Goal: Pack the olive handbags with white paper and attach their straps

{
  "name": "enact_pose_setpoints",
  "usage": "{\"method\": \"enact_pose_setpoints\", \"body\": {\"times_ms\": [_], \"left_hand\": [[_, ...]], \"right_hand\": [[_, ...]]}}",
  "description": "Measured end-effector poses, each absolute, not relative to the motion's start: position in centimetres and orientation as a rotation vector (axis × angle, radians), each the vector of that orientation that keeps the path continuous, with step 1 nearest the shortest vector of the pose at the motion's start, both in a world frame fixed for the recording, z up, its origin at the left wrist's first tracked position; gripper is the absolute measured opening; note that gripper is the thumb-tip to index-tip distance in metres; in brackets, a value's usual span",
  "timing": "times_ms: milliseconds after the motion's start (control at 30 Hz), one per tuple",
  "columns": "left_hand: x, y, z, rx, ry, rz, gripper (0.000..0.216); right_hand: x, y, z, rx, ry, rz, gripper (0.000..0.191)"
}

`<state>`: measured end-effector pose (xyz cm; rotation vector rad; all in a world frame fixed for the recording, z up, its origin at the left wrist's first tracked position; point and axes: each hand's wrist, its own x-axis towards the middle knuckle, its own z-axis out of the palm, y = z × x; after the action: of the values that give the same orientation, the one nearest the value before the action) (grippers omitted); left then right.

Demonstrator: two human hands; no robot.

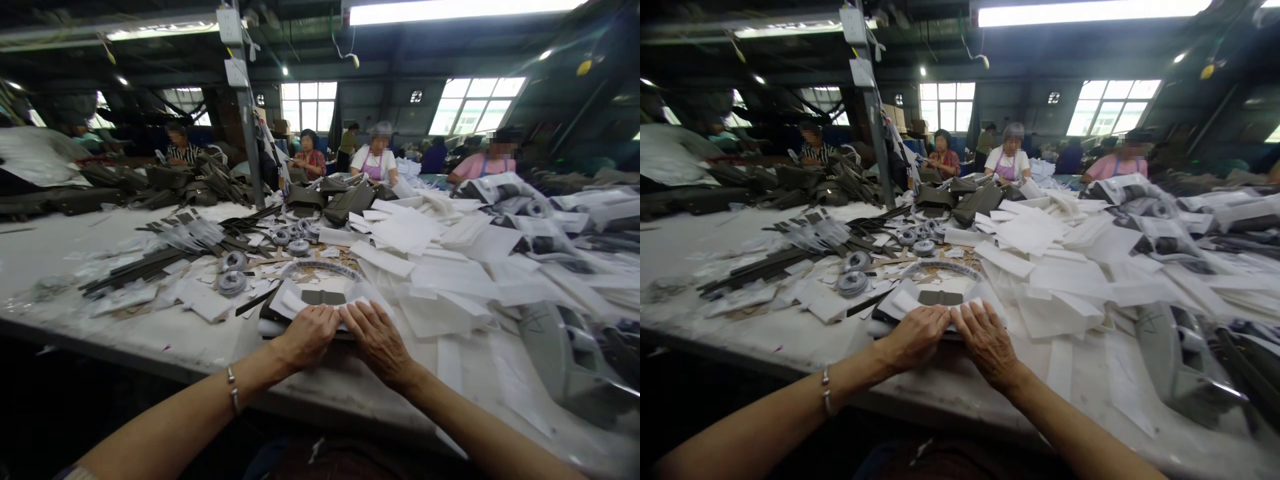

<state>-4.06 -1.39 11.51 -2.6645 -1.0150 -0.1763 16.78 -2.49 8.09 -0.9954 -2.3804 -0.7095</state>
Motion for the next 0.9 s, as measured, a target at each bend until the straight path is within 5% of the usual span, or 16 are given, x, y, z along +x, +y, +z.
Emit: {"method": "enact_pose_setpoints", "body": {"times_ms": [300,500,633,800,900], "left_hand": [[-4.2,0.1,13.0,-2.552,-1.165,-0.251,0.071],[-3.8,-0.5,9.5,-2.340,-1.150,-0.454,0.025],[-5.3,-1.7,8.1,-2.319,-0.949,-0.586,0.029],[-8.1,-3.6,7.8,-2.262,-0.874,-0.880,0.038],[-9.6,-3.8,8.3,-2.230,-1.004,-1.013,0.046]], "right_hand": [[15.1,1.0,13.1,-1.097,-2.648,-0.659,0.015],[13.9,0.2,12.6,-1.117,-2.658,-0.640,0.015],[13.5,-2.4,11.4,-1.090,-2.526,-0.570,0.017],[15.8,-4.6,14.0,-0.851,-2.313,0.041,0.024],[19.0,-2.9,15.2,-0.954,-1.930,0.107,0.019]]}}
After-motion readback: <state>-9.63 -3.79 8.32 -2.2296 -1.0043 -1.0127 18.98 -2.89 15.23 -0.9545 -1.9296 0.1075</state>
